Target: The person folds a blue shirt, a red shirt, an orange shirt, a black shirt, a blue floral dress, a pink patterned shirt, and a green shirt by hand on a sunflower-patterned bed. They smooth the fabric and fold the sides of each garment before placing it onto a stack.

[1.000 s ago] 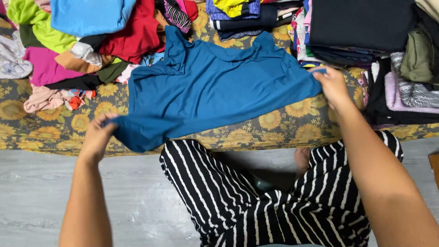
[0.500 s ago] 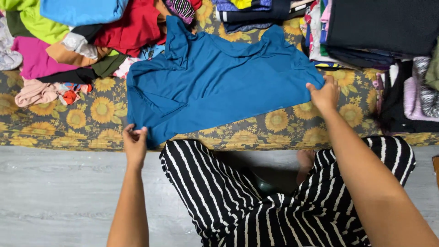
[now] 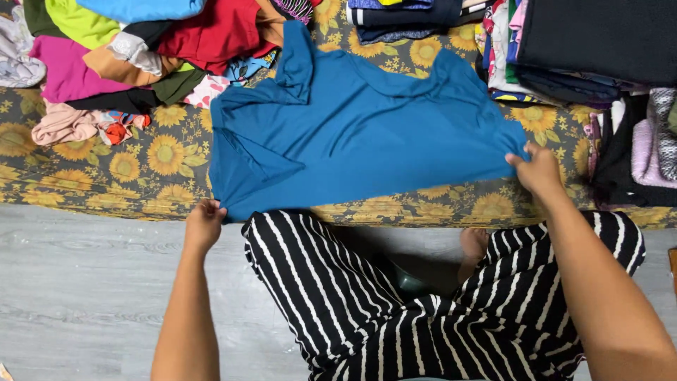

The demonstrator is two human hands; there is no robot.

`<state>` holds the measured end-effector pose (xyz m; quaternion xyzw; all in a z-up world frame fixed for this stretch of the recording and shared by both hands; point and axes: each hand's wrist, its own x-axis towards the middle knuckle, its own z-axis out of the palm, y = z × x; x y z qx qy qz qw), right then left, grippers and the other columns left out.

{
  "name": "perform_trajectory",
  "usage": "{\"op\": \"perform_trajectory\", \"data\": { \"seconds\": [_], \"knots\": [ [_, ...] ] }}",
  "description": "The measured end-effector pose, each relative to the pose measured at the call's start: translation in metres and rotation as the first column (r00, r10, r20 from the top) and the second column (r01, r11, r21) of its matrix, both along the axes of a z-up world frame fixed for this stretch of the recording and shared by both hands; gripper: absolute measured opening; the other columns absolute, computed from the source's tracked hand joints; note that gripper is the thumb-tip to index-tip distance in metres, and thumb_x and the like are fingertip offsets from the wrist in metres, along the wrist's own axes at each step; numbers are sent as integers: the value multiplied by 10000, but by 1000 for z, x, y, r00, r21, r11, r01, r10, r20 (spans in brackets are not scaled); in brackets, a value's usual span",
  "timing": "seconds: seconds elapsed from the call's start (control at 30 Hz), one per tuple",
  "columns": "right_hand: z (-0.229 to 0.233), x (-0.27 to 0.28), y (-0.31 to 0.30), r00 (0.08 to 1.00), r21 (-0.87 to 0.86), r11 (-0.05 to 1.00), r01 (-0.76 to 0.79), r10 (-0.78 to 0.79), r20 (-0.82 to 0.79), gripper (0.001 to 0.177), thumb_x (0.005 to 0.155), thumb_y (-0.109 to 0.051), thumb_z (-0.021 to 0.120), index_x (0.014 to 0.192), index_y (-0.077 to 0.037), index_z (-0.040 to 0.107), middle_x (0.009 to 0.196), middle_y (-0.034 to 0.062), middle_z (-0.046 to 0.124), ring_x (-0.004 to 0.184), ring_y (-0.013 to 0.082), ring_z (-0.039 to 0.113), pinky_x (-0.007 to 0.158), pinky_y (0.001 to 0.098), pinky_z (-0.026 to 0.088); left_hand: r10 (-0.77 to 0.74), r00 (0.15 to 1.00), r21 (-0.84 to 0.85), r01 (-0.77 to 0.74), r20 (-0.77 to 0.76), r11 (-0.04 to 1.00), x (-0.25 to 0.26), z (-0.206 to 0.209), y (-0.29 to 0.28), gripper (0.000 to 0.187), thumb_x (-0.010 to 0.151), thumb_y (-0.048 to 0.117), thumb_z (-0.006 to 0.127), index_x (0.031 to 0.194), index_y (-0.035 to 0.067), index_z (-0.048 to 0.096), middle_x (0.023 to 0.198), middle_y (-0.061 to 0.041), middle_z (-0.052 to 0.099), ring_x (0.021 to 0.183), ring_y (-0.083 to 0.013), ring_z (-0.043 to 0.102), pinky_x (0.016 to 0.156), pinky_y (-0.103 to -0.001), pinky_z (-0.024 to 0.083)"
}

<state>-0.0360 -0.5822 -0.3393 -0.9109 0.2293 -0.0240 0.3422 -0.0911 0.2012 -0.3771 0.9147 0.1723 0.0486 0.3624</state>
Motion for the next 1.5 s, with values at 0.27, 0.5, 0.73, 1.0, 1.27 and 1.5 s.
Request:
{"op": "perform_trajectory", "data": {
  "seconds": [0.27,0.5,0.73,1.0,1.27,1.5],
  "knots": [
    [29,-60,22,995,-335,940,-67,38,-92,484,921,-267,818,1252,50,663,1197,286,681,1121,438,633,945,504,494,-163,971,176,132,174,975,37,55,-26,242,942,104,779,1089,-27,638,1015,-187,688,922,-292,671,784,-380,536],
    [89,-16,113,798,-522,836,-171,428,424,460,943,-82,785,1377,-44,638,1377,150,548,1279,361,538,1115,436,433,-68,952,-434,200,299,879,128,119,-163,356,970,153,722,1287,78,578,1221,-107,657,844,-169,689,737,-300,594],
    [90,58,159,791,-69,916,-395,377,482,439,932,38,679,1358,-34,598,1426,165,530,918,212,647,782,311,559,-99,972,-671,218,212,708,191,90,-237,498,991,162,687,1448,103,498,1267,-133,649,873,-167,743,701,-252,562],
    [97,103,152,770,-273,825,-494,561,304,591,895,142,534,1432,-95,600,1600,203,424,1224,457,593,973,463,525,-96,995,-923,48,12,381,215,99,-237,568,999,210,637,1517,103,431,1395,-69,570,999,-178,756,763,-230,580],
    [104,124,139,768,-363,717,-595,641,7,285,764,0,686,1034,-71,633,1539,90,493,1109,400,645,898,497,523,146,964,-896,141,220,421,215,125,-215,479,968,95,703,1416,9,557,1110,-52,671,912,-138,660,735,-232,502],
    [105,109,127,804,-408,761,-505,587,100,258,824,25,674,1045,-68,578,1174,105,619,1046,411,643,850,506,514,281,706,-616,274,651,739,200,130,-154,452,955,-114,783,1333,22,577,1065,-1,594,901,-72,555,824,-225,486]
  ]
}}
